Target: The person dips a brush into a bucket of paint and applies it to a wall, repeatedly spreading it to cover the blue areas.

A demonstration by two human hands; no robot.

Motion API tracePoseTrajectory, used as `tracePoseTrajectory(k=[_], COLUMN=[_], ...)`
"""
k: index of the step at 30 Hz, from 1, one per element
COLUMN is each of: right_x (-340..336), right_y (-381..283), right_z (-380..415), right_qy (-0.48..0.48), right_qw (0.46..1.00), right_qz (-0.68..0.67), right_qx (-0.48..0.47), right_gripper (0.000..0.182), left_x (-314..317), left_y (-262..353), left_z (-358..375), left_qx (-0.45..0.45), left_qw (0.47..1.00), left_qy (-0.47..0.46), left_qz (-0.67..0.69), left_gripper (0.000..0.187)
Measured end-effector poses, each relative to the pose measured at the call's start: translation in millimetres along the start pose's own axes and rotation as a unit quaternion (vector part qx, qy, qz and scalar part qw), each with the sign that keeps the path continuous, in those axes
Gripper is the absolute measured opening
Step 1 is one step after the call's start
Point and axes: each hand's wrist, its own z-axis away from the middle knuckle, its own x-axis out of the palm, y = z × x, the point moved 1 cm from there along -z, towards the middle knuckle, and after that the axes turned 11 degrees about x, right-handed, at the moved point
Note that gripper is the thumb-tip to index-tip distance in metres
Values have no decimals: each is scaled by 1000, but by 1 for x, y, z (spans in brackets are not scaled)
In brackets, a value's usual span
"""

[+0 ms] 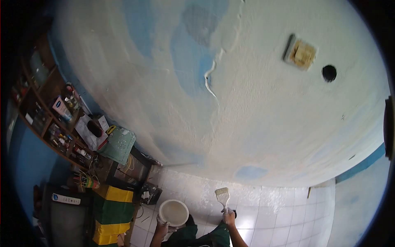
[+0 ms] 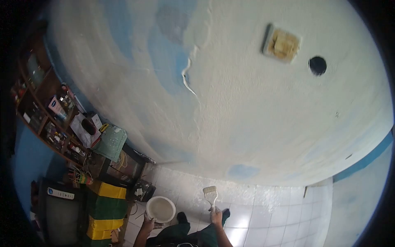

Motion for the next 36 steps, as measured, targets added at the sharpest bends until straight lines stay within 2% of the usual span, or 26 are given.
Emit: tracePoseTrajectory(k=[1, 2, 7, 9, 11, 12, 13, 14, 16, 19, 22, 23, 24, 26, 28, 29, 30, 33, 35, 36], right_x=[3, 2, 1, -6, -12, -15, -17, -16, -9, 10, 38, 45, 47, 50, 45, 38, 31, 10, -6, -12], right_y=[-16, -32, -206, -301, -387, -422, -460, -490, -524, -508, -435, -402, -370, -304, -249, -218, -216, -233, -288, -324], right_z=[0, 1, 6, 25, 41, 45, 57, 62, 56, 17, -34, -51, -67, -97, -111, -128, -105, -62, -26, 1], right_qy=[30, 25, 12, -43, 12, 17, -13, 7, -56, -108, -4, -20, -9, 7, -21, 26, 89, 149, 178, 183], right_qw=[998, 996, 981, 953, 923, 892, 878, 868, 889, 916, 944, 934, 949, 962, 978, 969, 958, 948, 869, 862], right_qz=[17, 13, -82, -142, -116, -107, -151, -162, -172, -171, -105, -119, -94, -55, -57, 12, 68, 141, 199, 218], right_qx=[-60, -80, -175, -263, -366, -440, -453, -469, -420, -347, -313, -336, -300, -268, -199, -247, -263, -244, -417, -419], right_gripper=[31, 30, 27, 20, 19, 20, 21, 21, 21, 17, 19, 15, 10, 5, 4, 8, 16, 23, 22, 21], left_x=[-4, -10, -25, -33, -29, -32, -35, -36, -29, -33, -44, -45, -47, -48, -47, -46, -45, -46, -46, -47], left_y=[-3, -10, -25, -41, -17, -19, -22, -24, -2, -4, -23, -28, -32, -30, -28, -28, -24, -24, -28, -30], left_z=[-3, -6, -12, -15, 3, 4, 5, 6, 27, 34, 26, 27, 29, 28, 27, 29, 31, 25, 22, 20], left_qx=[11, 21, 54, 69, 55, 55, 54, 53, 95, 102, 190, 181, 172, 56, 69, 75, 68, 70, 58, 53], left_qw=[1000, 1000, 998, 997, 998, 998, 997, 997, 993, 991, 972, 976, 979, 993, 992, 991, 993, 994, 992, 992], left_qy=[-3, -6, -6, 7, -7, 2, 10, 18, 40, 68, 75, 76, 76, 75, 71, 70, 69, 69, 72, 68], left_qz=[6, 13, 42, 37, 40, 43, 47, 50, -52, -62, -115, -95, -75, 79, 81, 83, 64, 57, 85, 93], left_gripper=[59, 59, 64, 64, 64, 64, 64, 64, 64, 64, 63, 62, 62, 60, 58, 57, 56, 54, 53, 54])
